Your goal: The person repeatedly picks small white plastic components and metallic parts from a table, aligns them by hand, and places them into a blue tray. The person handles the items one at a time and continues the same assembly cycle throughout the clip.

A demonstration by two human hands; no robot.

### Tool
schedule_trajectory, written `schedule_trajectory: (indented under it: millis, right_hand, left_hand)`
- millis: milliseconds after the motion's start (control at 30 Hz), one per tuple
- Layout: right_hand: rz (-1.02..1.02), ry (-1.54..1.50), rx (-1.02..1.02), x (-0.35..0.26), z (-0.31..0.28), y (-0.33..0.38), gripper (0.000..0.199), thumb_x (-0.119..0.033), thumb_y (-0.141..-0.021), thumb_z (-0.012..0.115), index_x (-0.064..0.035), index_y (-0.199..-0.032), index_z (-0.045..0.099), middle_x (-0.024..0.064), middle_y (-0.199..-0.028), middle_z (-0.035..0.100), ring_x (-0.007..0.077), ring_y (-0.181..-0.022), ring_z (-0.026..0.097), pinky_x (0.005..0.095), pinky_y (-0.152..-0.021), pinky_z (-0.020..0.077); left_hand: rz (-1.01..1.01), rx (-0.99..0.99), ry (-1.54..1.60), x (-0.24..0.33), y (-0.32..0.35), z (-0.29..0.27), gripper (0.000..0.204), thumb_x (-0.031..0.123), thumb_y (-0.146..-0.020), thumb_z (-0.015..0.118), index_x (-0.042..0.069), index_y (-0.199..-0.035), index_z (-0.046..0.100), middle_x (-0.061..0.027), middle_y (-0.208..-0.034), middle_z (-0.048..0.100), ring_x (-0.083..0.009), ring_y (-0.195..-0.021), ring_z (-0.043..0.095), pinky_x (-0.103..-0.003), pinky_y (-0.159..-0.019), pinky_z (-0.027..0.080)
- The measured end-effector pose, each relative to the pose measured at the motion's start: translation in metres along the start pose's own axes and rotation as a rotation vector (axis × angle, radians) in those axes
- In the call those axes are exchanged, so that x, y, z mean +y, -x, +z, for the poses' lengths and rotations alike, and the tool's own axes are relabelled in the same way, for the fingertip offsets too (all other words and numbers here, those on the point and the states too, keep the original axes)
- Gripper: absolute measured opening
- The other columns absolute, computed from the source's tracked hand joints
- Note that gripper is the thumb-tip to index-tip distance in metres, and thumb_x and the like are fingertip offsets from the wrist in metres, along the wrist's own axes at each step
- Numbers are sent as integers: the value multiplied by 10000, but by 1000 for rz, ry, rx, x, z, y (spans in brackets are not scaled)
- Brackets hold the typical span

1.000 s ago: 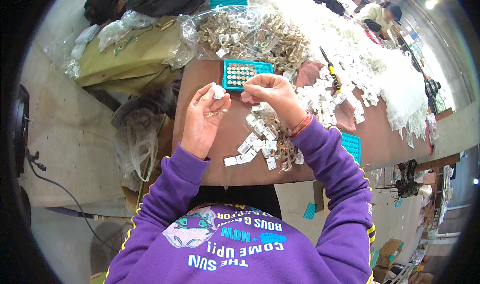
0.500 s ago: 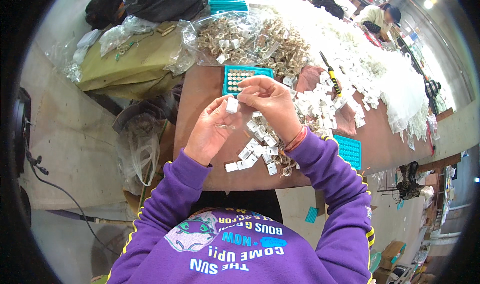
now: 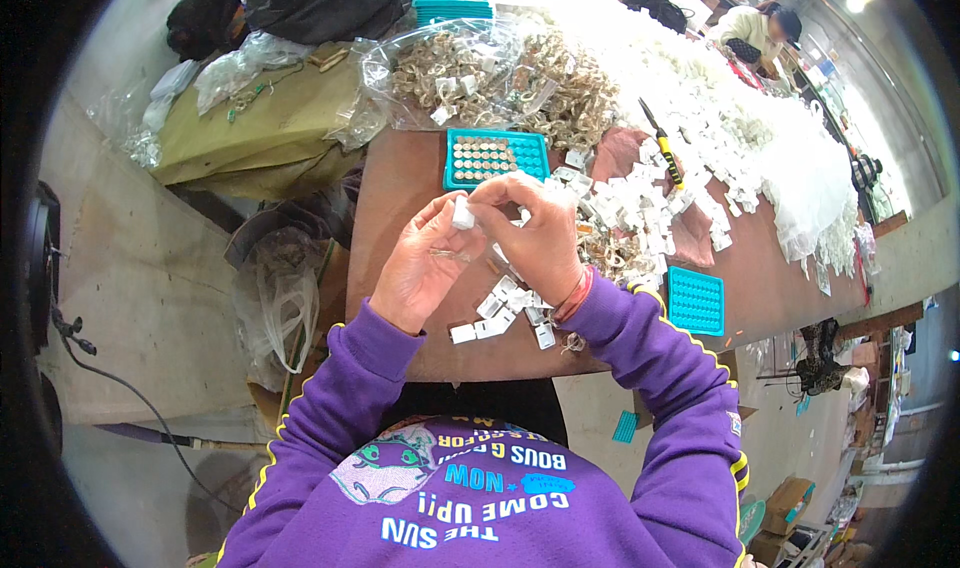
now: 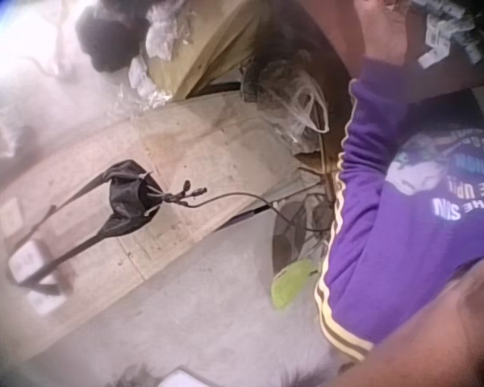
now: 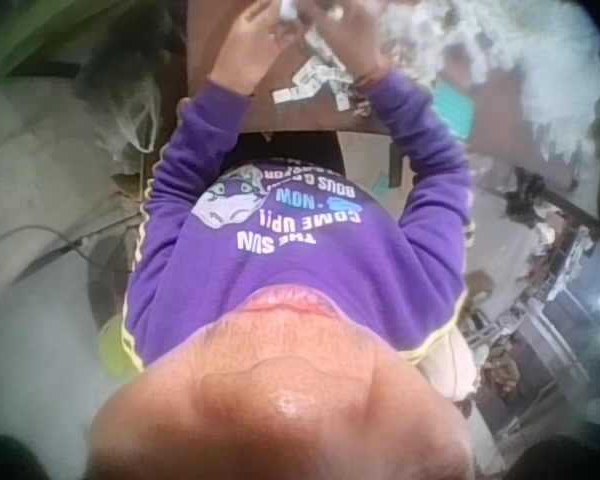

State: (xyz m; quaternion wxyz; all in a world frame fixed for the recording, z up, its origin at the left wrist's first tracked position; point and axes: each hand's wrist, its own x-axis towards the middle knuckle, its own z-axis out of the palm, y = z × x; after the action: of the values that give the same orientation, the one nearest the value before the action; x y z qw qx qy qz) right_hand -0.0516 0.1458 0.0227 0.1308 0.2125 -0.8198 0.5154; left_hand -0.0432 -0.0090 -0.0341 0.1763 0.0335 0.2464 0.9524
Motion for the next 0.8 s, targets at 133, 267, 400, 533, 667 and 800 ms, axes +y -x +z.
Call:
schedule_trajectory:
  millis: [133,267,400,533,667,800]
  right_hand:
    - [103,-189,37,0,3,2,74,18,-822,676,4,-893,662,37,-886,663,88,-824,623,243,-757,501]
    - [-74,11,27,-3,-7,-6,121,-6,-782,692,-20,-902,691,53,-786,662,130,-694,627,250,-669,508]
    - [-214,184,-77,-3,-15,-10,56,-25,-808,663,-27,-861,643,47,-763,620,156,-640,594,280,-580,474]
    - [-228,189,-55,0,-9,-7,38,-16,-817,652,-32,-818,616,47,-746,595,157,-625,575,292,-543,454]
    - [-154,57,-46,0,-3,-2,42,4,-824,646,-15,-844,614,52,-746,594,137,-643,599,261,-593,501]
    - [117,-124,-104,-6,-13,2,52,3,-887,624,19,-915,584,42,-851,621,84,-777,626,235,-698,523]
  left_hand:
    - [21,-11,-22,2,0,0,211,186,-958,594,64,-1130,595,-42,-1026,654,-159,-911,654,-357,-862,544]
    - [62,-7,-66,2,0,3,217,183,-956,596,59,-1134,589,-49,-1034,656,-162,-945,655,-386,-901,539]
    - [41,-18,-79,1,0,3,219,185,-956,595,55,-1132,587,-56,-1033,659,-163,-950,655,-398,-914,535]
    - [40,-13,-94,0,0,2,217,188,-958,591,51,-1127,588,-60,-1031,662,-166,-957,653,-403,-922,530]
    - [49,-5,-128,1,1,4,214,184,-961,585,43,-1121,588,-61,-1029,661,-166,-968,648,-409,-936,524]
    - [47,-19,-133,3,1,6,211,181,-961,583,38,-1116,586,-61,-1027,660,-162,-964,647,-413,-941,523]
